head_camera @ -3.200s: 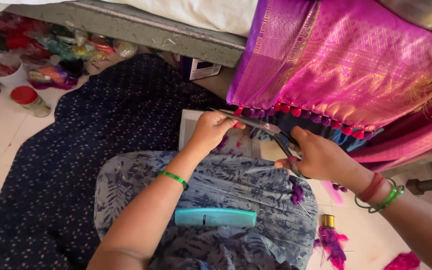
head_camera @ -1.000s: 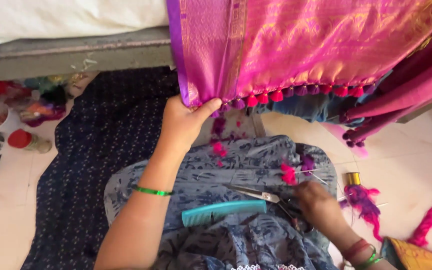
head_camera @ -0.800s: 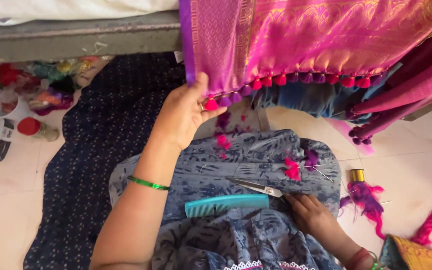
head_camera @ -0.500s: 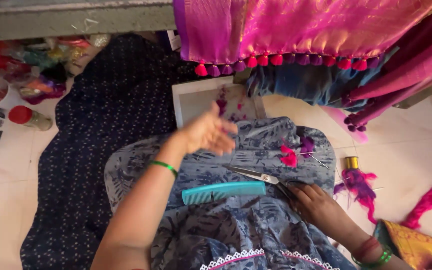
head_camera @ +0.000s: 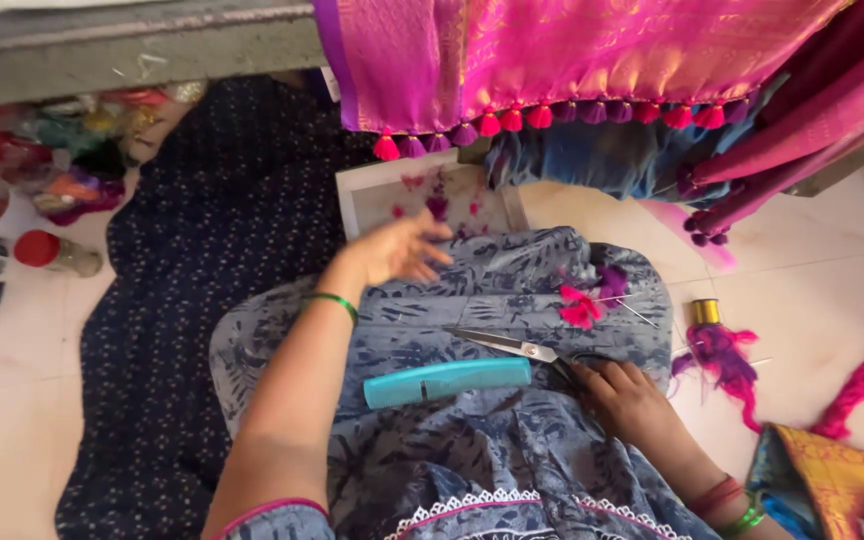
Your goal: Hand-stitching and trimming decorative tassels onto the border of a saree.
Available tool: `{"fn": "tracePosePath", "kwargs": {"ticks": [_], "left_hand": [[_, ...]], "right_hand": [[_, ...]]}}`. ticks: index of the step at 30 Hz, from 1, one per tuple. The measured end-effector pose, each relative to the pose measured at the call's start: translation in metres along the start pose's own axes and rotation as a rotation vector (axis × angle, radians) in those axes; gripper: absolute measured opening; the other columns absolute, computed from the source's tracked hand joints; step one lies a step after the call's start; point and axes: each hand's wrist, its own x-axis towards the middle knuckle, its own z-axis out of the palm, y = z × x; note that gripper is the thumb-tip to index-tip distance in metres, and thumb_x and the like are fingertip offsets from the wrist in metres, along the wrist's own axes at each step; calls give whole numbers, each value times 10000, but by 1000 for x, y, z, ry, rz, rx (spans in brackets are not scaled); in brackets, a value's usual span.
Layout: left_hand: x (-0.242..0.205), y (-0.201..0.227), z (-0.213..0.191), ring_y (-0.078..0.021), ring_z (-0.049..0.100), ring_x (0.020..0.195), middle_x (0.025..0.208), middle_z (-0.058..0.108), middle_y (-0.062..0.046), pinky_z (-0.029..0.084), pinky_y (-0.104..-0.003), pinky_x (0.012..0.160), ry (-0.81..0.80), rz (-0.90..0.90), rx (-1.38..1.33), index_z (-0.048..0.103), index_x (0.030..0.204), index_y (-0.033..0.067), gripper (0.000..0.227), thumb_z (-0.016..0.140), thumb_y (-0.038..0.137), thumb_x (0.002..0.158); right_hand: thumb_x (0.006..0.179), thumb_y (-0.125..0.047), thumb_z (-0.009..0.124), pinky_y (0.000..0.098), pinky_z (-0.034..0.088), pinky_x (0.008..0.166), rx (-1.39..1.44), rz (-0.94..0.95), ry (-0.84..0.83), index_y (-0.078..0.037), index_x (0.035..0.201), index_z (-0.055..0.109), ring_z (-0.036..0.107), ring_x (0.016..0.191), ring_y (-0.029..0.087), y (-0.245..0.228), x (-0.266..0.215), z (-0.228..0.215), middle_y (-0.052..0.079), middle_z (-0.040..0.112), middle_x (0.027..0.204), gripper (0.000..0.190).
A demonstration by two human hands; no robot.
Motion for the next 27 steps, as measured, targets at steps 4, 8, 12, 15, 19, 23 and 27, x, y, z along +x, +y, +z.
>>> {"fn": "tracePosePath", "kwargs": {"ticks": [4, 8, 12, 15, 19, 23, 27], "left_hand": [[-7, -32, -17, -318, 644, 1213, 1354, 629, -90, 528, -465, 1024, 415, 236, 775, 583, 1318, 155, 481, 724, 373, 913], [-97, 44, 27, -508, 292, 1498, 1619, 246, -333, 274, -602, 1219, 1149, 1118, 944, 343, 1573, 75, 930, 857, 172, 805], [-148, 111, 57, -496, 234, 1544, 1665, 144, -311, 242, -601, 1267, 1217, 1503, 1081, 335, 1601, 169, 862, 889, 199, 941], [-155, 128, 66, -440, 301, 1454, 1558, 309, -249, 293, -549, 1212, 1199, 1505, 1274, 517, 1496, 268, 735, 873, 183, 858], [-169, 139, 70, -227, 427, 1369, 1457, 541, -11, 351, -442, 1129, 1124, 1678, 1531, 631, 1451, 323, 531, 834, 174, 984], [-208, 162, 93, -220, 465, 1355, 1471, 576, -4, 333, -429, 1145, 1057, 1823, 1771, 717, 1345, 322, 380, 728, 206, 984], [-226, 174, 95, -209, 501, 1336, 1417, 628, 25, 294, -435, 1151, 776, 1859, 1797, 731, 1141, 293, 192, 706, 228, 961]], "right_hand": [[798, -232, 712, 418, 534, 823, 44, 55, -35, -63, 1205, 619, 624, 947, 313, 2, 3, -5, 106, 652, 1021, 450], [788, -217, 713, 440, 537, 839, 3, 114, -165, -40, 1116, 621, 619, 950, 347, 5, 2, -10, 140, 627, 993, 384], [791, -189, 713, 426, 547, 847, -62, 220, -407, -76, 1146, 609, 638, 995, 325, 27, -1, -6, 135, 625, 1047, 387], [783, -155, 728, 425, 560, 854, 185, 285, -451, -83, 1158, 631, 683, 1004, 338, 56, -3, -2, 127, 676, 1095, 393], [773, -127, 757, 385, 582, 824, 475, 253, -429, -107, 1212, 651, 702, 972, 286, 52, 6, -45, 110, 733, 1029, 452], [734, -122, 846, 349, 582, 825, 616, 226, -347, -77, 1221, 649, 697, 957, 208, 44, 11, -80, 65, 749, 1090, 527], [785, 15, 773, 357, 653, 838, 1070, 363, -352, -4, 1093, 670, 762, 936, 208, 48, 38, -101, 128, 763, 996, 324]]}}
